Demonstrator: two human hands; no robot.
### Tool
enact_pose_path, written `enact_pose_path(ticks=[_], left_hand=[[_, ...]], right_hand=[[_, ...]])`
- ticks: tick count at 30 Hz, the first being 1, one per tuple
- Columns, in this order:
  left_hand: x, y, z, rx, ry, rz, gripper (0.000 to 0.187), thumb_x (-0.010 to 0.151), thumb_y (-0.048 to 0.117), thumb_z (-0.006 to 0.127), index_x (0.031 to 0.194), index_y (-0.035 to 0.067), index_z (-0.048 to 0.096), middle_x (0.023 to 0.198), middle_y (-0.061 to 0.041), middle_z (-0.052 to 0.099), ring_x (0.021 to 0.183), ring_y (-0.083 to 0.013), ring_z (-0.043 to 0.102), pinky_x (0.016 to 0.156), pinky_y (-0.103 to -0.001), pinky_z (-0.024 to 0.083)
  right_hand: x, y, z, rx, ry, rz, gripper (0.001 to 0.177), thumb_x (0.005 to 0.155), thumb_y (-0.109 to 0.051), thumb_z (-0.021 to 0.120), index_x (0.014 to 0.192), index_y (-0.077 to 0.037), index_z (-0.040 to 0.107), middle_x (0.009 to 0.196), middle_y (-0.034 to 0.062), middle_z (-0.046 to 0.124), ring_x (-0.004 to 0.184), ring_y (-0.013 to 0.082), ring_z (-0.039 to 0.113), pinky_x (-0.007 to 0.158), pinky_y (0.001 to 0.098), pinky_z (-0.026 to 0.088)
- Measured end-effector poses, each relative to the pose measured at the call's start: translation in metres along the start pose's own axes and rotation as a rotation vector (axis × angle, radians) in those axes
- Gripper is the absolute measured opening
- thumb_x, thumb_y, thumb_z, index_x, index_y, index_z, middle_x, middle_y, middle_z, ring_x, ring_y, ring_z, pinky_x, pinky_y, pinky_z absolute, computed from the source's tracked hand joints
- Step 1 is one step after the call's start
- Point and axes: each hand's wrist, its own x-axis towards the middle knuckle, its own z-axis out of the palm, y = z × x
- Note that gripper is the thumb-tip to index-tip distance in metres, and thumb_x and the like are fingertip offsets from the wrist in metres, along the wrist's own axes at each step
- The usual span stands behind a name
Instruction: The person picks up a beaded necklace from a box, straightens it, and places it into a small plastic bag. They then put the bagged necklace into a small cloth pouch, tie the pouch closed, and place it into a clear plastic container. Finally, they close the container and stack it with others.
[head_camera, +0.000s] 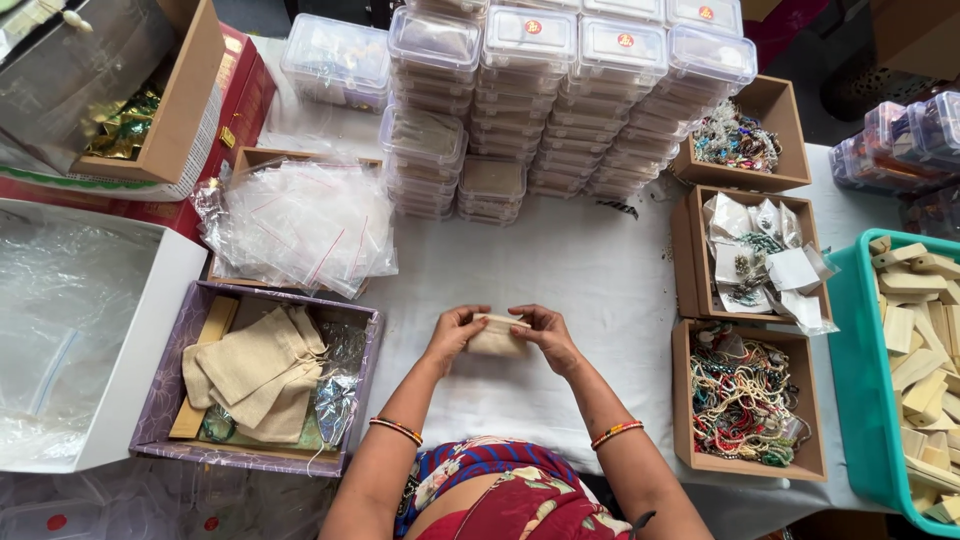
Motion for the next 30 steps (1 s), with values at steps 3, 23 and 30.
enact_pose_path(ticks=[3, 23, 30], left_hand=[[-0.005, 0.003, 0.004, 0.126, -0.051, -0.124, 0.026, 0.092, 0.026, 0.074, 0.111, 0.008, 0.074, 0.100, -0.002, 0.073, 0.088, -0.0109, 0.065, 0.076, -0.027, 0.052], [-0.050, 0.009, 0.047, 0.972, 0.239, 1.079, 0.029, 0.082, 0.023, 0.080, 0.100, 0.013, 0.060, 0.113, -0.007, 0.063, 0.109, -0.0275, 0.063, 0.094, -0.045, 0.054], [-0.046, 0.007, 0.047, -0.059, 0.132, 0.057, 0.101, 0.075, 0.022, 0.086, 0.154, 0.020, 0.023, 0.119, -0.012, 0.063, 0.109, -0.0243, 0.066, 0.092, -0.038, 0.058]], right_hand=[[-0.011, 0.004, -0.002, -0.041, -0.047, 0.029, 0.040, 0.087, -0.013, 0.081, 0.125, -0.004, 0.072, 0.096, 0.0047, 0.073, 0.092, 0.0139, 0.066, 0.089, 0.0286, 0.053], [-0.034, -0.017, 0.021, 0.388, 0.301, 0.172, 0.032, 0.096, -0.023, 0.066, 0.120, 0.000, 0.065, 0.105, 0.0107, 0.072, 0.094, 0.0218, 0.073, 0.087, 0.0408, 0.063], [-0.042, -0.007, 0.038, 0.243, 0.263, 0.001, 0.027, 0.100, -0.018, 0.067, 0.117, 0.003, 0.066, 0.105, 0.0122, 0.072, 0.093, 0.0202, 0.072, 0.087, 0.0392, 0.063]])
